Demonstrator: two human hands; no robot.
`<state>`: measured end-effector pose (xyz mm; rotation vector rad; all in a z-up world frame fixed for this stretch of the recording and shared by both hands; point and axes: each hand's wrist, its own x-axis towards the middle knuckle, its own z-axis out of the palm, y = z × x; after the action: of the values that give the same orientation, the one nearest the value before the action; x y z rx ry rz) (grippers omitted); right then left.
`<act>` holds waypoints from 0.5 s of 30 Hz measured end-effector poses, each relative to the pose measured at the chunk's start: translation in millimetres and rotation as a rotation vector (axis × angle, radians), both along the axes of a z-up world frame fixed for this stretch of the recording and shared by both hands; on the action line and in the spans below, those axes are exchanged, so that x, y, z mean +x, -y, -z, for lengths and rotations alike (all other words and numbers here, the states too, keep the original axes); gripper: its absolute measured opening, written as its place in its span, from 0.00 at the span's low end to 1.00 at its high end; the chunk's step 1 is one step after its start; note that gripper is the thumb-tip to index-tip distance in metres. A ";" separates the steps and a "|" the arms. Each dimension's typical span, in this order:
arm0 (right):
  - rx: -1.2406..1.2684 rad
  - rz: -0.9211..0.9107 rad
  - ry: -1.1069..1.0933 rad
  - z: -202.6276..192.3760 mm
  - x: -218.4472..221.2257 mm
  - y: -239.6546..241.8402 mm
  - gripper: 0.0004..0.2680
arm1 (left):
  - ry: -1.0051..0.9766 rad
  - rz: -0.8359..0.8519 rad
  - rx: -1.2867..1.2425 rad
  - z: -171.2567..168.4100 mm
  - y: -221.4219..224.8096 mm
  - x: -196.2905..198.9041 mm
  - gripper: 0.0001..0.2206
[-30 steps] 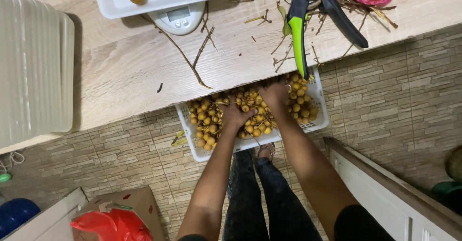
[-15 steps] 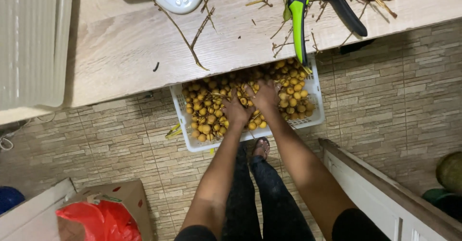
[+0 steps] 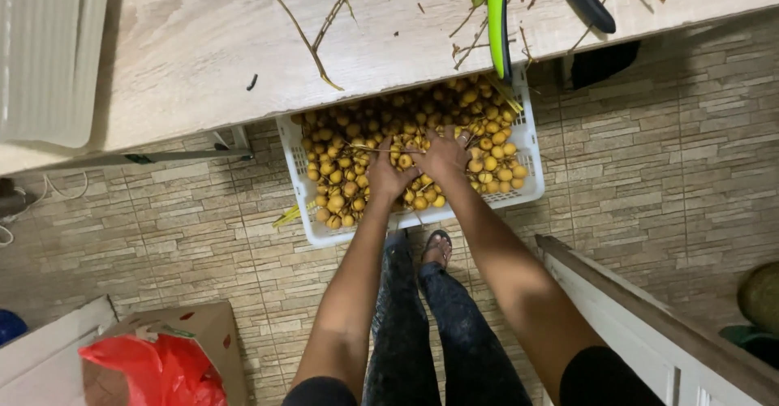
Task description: Cutting longan fruits from their stems using garden shears and sorting them into white plastic trays on a production table.
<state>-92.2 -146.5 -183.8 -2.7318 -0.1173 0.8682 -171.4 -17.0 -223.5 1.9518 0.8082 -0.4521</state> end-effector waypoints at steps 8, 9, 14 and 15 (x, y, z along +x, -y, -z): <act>0.086 0.120 -0.097 9.2 -14.9 2.1 0.25 | 0.063 -0.015 -0.089 39.2 -7.9 5.6 0.41; 0.086 0.119 -0.097 3.1 -14.6 3.8 0.25 | 0.063 -0.016 -0.089 20.2 -6.7 8.1 0.41; 0.155 0.274 -0.118 3.9 -16.9 1.1 0.24 | 0.007 0.170 -0.065 15.4 1.7 13.4 0.50; 0.154 0.271 -0.119 13.8 -21.0 4.2 0.24 | 0.005 0.167 -0.066 10.6 4.9 10.8 0.50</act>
<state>-113.2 -150.8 -197.6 -2.4716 0.1976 0.8996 -160.6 -21.8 -234.1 1.9658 0.6214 -0.5653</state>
